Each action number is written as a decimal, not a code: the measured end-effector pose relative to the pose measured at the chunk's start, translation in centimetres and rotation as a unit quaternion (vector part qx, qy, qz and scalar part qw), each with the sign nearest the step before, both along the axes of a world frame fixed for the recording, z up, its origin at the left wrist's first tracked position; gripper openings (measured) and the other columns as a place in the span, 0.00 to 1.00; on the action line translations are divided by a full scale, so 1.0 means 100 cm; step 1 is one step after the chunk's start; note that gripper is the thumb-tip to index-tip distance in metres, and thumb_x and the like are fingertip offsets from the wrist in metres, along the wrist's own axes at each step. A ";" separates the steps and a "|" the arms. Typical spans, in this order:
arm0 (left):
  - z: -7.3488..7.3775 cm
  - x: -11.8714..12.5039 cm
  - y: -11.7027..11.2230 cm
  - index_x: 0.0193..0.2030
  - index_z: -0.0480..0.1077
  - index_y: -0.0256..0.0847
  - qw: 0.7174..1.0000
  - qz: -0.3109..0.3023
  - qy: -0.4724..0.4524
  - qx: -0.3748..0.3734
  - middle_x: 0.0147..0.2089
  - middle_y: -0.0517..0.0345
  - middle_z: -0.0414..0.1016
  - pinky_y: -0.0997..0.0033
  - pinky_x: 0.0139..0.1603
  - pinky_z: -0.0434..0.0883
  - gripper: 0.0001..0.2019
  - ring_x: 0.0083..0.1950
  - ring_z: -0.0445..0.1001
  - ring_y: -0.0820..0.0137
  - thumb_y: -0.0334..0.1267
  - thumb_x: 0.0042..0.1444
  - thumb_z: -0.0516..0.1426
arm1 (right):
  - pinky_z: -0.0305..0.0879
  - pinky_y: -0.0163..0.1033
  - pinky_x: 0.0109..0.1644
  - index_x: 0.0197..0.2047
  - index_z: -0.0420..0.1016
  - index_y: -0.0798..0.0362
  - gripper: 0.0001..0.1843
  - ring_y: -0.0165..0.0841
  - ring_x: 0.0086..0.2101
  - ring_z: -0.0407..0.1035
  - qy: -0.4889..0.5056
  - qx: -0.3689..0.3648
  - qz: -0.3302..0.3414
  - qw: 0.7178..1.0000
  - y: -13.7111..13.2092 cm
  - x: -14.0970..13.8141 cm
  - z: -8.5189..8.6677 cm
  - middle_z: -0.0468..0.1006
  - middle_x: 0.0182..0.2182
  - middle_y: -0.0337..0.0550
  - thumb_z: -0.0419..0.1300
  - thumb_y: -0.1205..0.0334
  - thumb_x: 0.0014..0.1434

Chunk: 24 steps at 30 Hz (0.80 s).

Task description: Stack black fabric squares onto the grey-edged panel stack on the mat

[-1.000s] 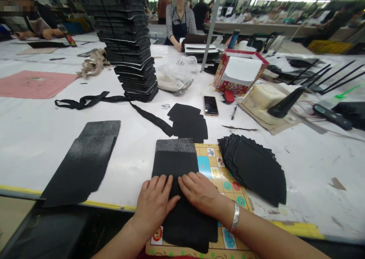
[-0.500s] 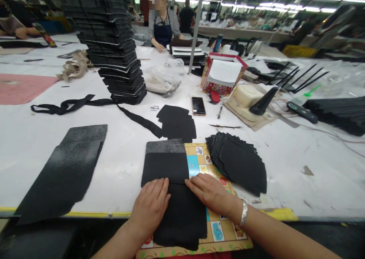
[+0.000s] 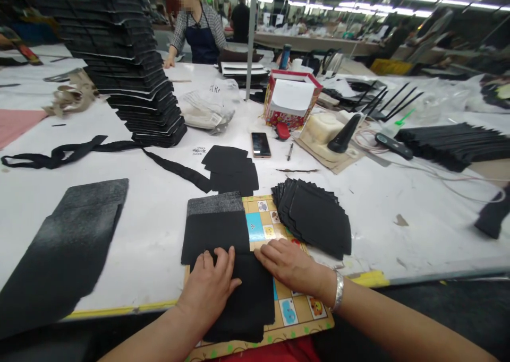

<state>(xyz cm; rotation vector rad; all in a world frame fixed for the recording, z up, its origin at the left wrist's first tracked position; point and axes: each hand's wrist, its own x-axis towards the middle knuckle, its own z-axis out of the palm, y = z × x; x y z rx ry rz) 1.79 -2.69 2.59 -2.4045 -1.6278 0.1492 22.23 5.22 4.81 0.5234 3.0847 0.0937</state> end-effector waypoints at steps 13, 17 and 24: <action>0.006 0.012 0.002 0.60 0.61 0.47 1.000 -0.007 -0.001 -0.006 0.42 0.42 0.68 0.55 0.32 0.68 0.32 0.37 0.72 0.52 0.54 0.48 0.58 | 0.60 0.44 0.40 0.51 0.66 0.62 0.16 0.39 0.39 0.62 0.002 0.044 -0.137 0.990 -0.020 0.028 0.011 0.70 0.40 0.53 0.48 0.72 0.62; 0.004 0.008 -0.001 0.59 0.62 0.44 1.000 0.012 -0.020 -0.002 0.44 0.41 0.69 0.55 0.33 0.69 0.33 0.41 0.71 0.50 0.53 0.47 0.60 | 0.59 0.44 0.43 0.55 0.63 0.61 0.18 0.40 0.41 0.62 0.046 0.011 -0.137 0.989 -0.033 -0.016 -0.006 0.70 0.42 0.52 0.51 0.69 0.61; -0.007 -0.034 -0.015 0.57 0.64 0.32 0.997 0.036 -0.047 0.058 0.47 0.42 0.71 0.60 0.37 0.68 0.29 0.46 0.68 0.56 0.49 0.53 0.56 | 0.59 0.45 0.44 0.49 0.67 0.59 0.16 0.40 0.40 0.63 0.019 -0.007 -0.217 0.976 -0.035 -0.005 -0.008 0.70 0.41 0.50 0.54 0.75 0.56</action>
